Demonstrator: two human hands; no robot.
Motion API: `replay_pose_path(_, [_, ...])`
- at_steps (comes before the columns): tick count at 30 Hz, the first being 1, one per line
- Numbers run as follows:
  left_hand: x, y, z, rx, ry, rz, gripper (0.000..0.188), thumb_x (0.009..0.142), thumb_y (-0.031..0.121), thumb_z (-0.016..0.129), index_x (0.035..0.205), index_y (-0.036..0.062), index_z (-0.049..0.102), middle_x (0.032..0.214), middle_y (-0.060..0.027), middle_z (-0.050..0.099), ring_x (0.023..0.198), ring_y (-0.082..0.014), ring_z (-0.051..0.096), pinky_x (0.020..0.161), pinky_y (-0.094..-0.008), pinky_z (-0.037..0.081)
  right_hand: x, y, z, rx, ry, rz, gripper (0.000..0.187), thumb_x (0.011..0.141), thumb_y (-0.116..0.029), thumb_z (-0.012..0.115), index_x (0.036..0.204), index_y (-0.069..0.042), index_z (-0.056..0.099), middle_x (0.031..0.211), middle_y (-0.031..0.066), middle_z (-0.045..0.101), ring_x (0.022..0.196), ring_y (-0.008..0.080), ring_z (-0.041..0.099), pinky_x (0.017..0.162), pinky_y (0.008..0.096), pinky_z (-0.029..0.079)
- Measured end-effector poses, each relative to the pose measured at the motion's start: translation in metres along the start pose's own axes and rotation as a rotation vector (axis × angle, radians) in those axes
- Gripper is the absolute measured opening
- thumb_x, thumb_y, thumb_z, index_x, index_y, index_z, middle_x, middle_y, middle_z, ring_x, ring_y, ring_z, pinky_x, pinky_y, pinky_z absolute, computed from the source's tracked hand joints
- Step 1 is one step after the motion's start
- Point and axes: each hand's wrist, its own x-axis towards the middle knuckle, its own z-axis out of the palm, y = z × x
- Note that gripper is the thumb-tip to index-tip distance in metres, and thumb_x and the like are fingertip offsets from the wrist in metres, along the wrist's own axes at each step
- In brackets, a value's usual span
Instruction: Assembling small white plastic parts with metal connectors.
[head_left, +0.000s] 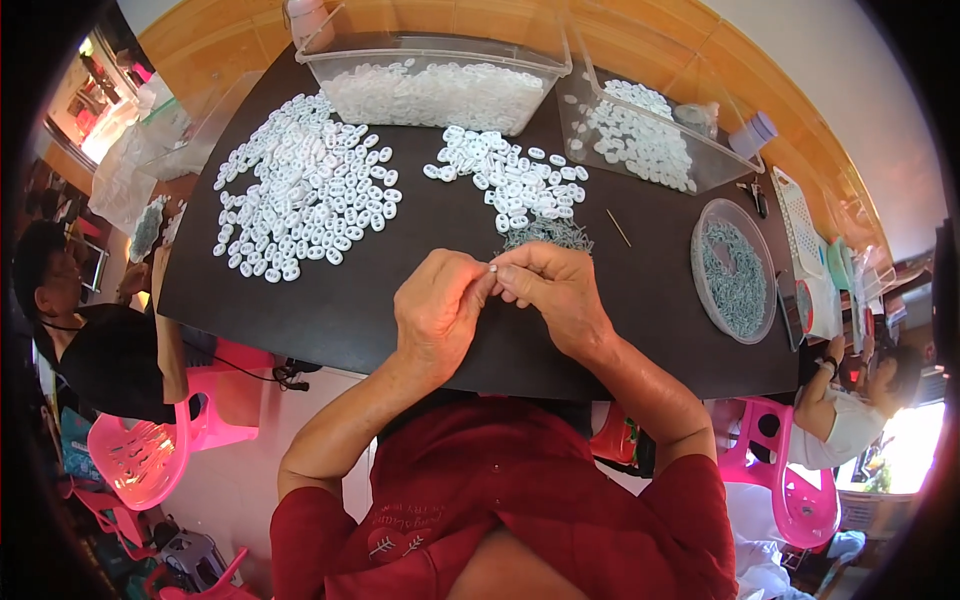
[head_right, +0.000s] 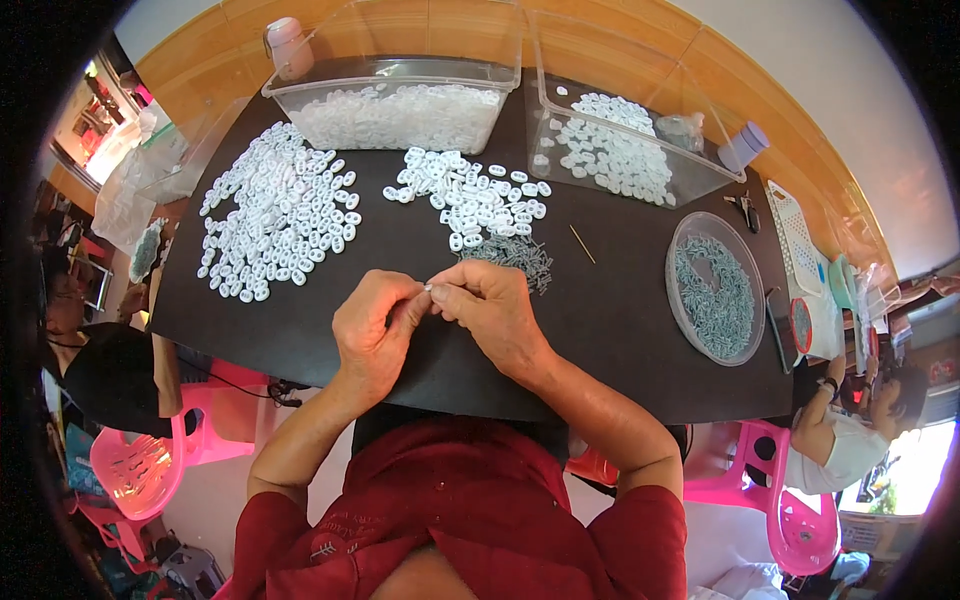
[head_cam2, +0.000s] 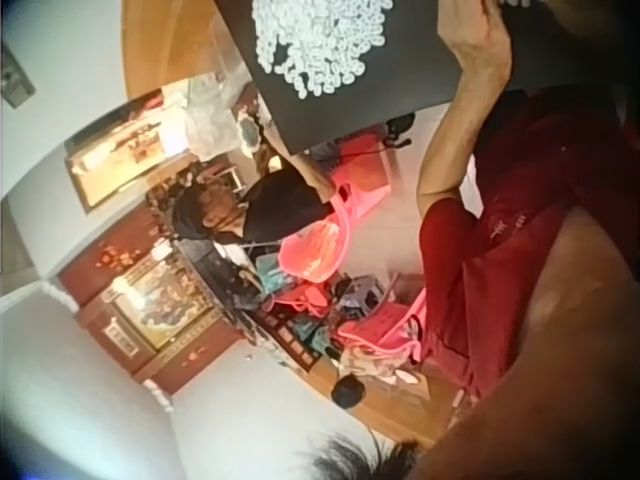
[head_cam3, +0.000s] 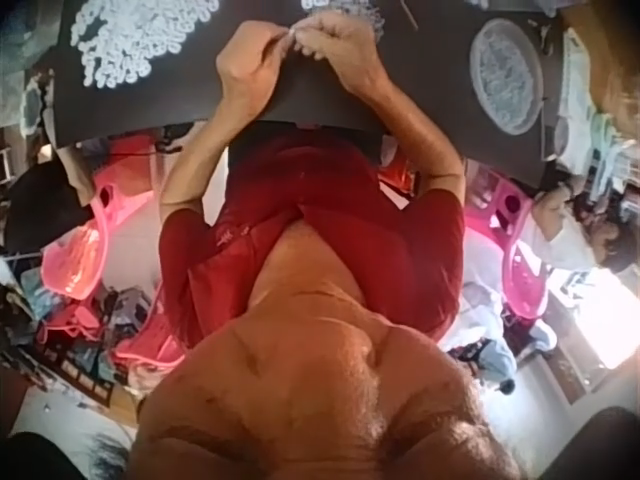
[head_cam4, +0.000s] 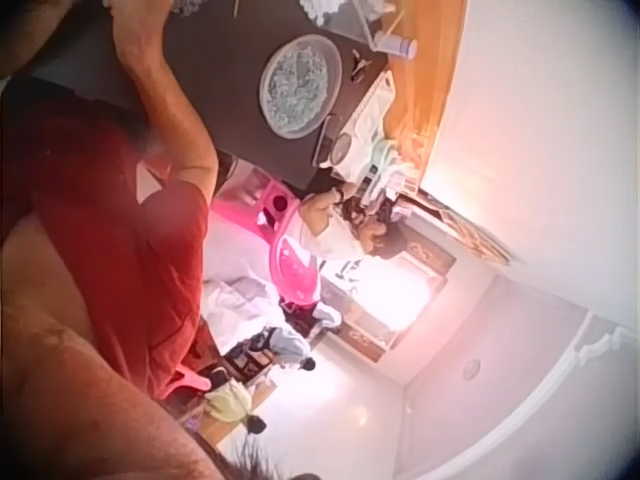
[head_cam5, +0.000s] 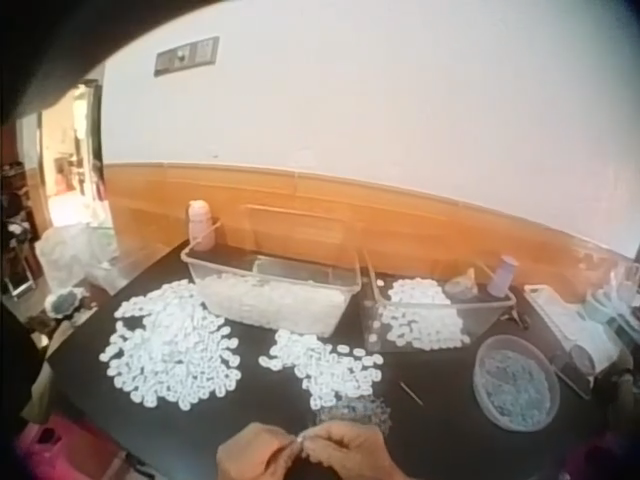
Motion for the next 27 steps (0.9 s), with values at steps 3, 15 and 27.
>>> replay_pose_path(3, [-0.004, 0.003, 0.004, 0.003, 0.017, 0.049, 0.014, 0.072, -0.006, 0.069, 0.079, 0.0022, 0.060, 0.073, -0.0085, 0.057, 0.062, -0.0208, 0.057, 0.052, -0.0290, 0.045, -0.003, 0.000, -0.002, 0.027, -0.005, 0.048, 0.014, 0.086, -0.008, 0.059, 0.093, 0.003, 0.064, 0.079, 0.0049, 0.064, 0.068, 0.0075, 0.055, 0.061, 0.0207, 0.044])
replay_pose_path(15, [-0.012, 0.000, -0.004, 0.017, -0.029, -0.109, 0.020, 0.072, -0.007, 0.066, 0.089, 0.0008, 0.061, 0.074, -0.0092, 0.056, 0.063, -0.0225, 0.056, 0.055, -0.0309, 0.046, 0.007, 0.005, 0.000, -0.234, -0.095, -0.013, 0.012, 0.086, -0.005, 0.056, 0.091, 0.003, 0.064, 0.078, 0.0027, 0.063, 0.068, 0.0072, 0.055, 0.063, 0.0214, 0.045])
replay_pose_path(27, [-0.022, -0.016, -0.012, -0.082, -0.066, -0.276, 0.011, 0.080, -0.001, 0.064, 0.090, 0.0014, 0.062, 0.076, -0.0064, 0.055, 0.066, -0.0172, 0.054, 0.060, -0.0267, 0.044, 0.141, 0.021, 0.020, -1.256, 0.072, -0.969, 0.031, 0.063, 0.005, 0.059, 0.091, -0.005, 0.064, 0.085, 0.0106, 0.057, 0.083, 0.0294, 0.050, 0.071, 0.0395, 0.042])
